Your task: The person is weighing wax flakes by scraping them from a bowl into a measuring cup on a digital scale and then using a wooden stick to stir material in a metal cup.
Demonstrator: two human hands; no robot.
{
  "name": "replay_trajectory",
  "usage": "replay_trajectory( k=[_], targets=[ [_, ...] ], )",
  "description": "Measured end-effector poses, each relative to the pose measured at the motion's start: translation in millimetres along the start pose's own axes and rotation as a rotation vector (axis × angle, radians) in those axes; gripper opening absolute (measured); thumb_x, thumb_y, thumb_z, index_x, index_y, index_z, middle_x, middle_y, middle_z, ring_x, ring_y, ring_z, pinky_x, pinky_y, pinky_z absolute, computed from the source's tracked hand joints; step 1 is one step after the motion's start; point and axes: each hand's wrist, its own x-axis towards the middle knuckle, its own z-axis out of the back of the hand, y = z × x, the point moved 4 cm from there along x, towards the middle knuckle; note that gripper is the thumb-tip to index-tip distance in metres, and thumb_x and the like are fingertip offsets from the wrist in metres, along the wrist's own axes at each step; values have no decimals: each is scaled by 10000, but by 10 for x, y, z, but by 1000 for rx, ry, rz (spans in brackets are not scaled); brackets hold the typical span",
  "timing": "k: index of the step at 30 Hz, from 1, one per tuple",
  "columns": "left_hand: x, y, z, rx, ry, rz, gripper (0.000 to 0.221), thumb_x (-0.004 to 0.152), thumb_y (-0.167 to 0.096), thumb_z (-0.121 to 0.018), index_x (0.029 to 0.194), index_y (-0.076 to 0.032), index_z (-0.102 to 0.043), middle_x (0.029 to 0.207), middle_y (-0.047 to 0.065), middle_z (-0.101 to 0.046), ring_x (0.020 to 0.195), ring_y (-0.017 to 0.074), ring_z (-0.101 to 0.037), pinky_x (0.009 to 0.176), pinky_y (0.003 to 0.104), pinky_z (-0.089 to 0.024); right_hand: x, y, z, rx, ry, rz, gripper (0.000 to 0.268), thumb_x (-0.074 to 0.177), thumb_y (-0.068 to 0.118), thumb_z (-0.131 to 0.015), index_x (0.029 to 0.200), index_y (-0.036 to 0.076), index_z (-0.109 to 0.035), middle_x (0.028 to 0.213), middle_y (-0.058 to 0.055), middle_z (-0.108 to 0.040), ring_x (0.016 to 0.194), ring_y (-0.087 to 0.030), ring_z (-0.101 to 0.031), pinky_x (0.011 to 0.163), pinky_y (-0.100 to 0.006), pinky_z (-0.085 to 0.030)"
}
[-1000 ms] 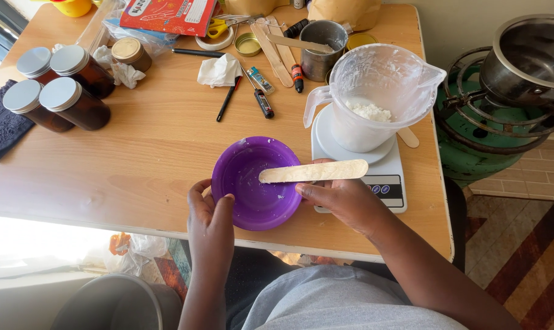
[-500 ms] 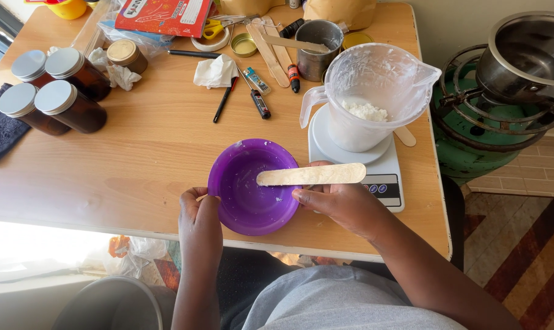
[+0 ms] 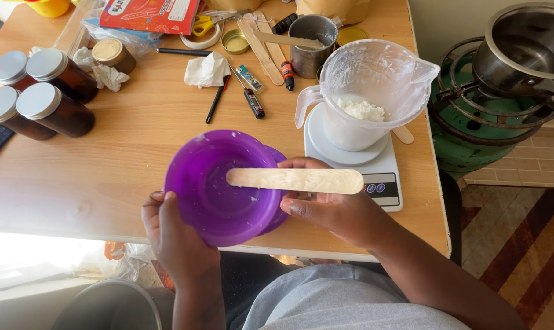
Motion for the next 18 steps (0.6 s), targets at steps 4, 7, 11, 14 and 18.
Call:
replay_trajectory(
  k=[4,7,11,14,18],
  targets=[
    [207,-29,185,270,-143,-48,216,895,-220,-505,1092,-202,-591,1083,-26,-511,1008,81,-484,832,219,-377,16,253,-105,-100,88,93,555,790,118,-672,1315,62,-499,1106,-54,-626,965,-129,-610,843,-261,-501],
    [234,-178,131,222,-231,-29,199,853,-179,-547,1026,-133,-633,1053,14,-570,1002,115,-540,853,252,-436,40,263,-119,-125,88,140,552,797,109,-659,1317,54,-485,1191,-71,-624,1074,-139,-587,880,-266,-484],
    [229,-299,165,-115,-390,75,78,743,-97,-620,817,-105,-645,781,-10,-587,714,74,-593,609,224,-519,41,171,-4,-329,-143,75,353,805,133,-639,1151,65,-610,1103,-27,-648,816,-76,-565,717,-214,-502],
    [796,20,623,-146,-217,-136,105,705,4,-662,645,-57,-601,841,104,-698,736,152,-704,758,283,-639,74,108,40,-619,-262,112,230,815,112,-635,1043,96,-660,983,-6,-631,694,-71,-558,533,-212,-503],
    [778,-99,660,-449,9,-48,168,750,-101,-626,882,-7,-670,892,118,-657,841,217,-657,832,339,-567,152,-48,115,-865,-275,217,295,821,172,-665,1097,75,-626,976,-48,-609,705,-112,-589,624,-254,-500]
  ],
)
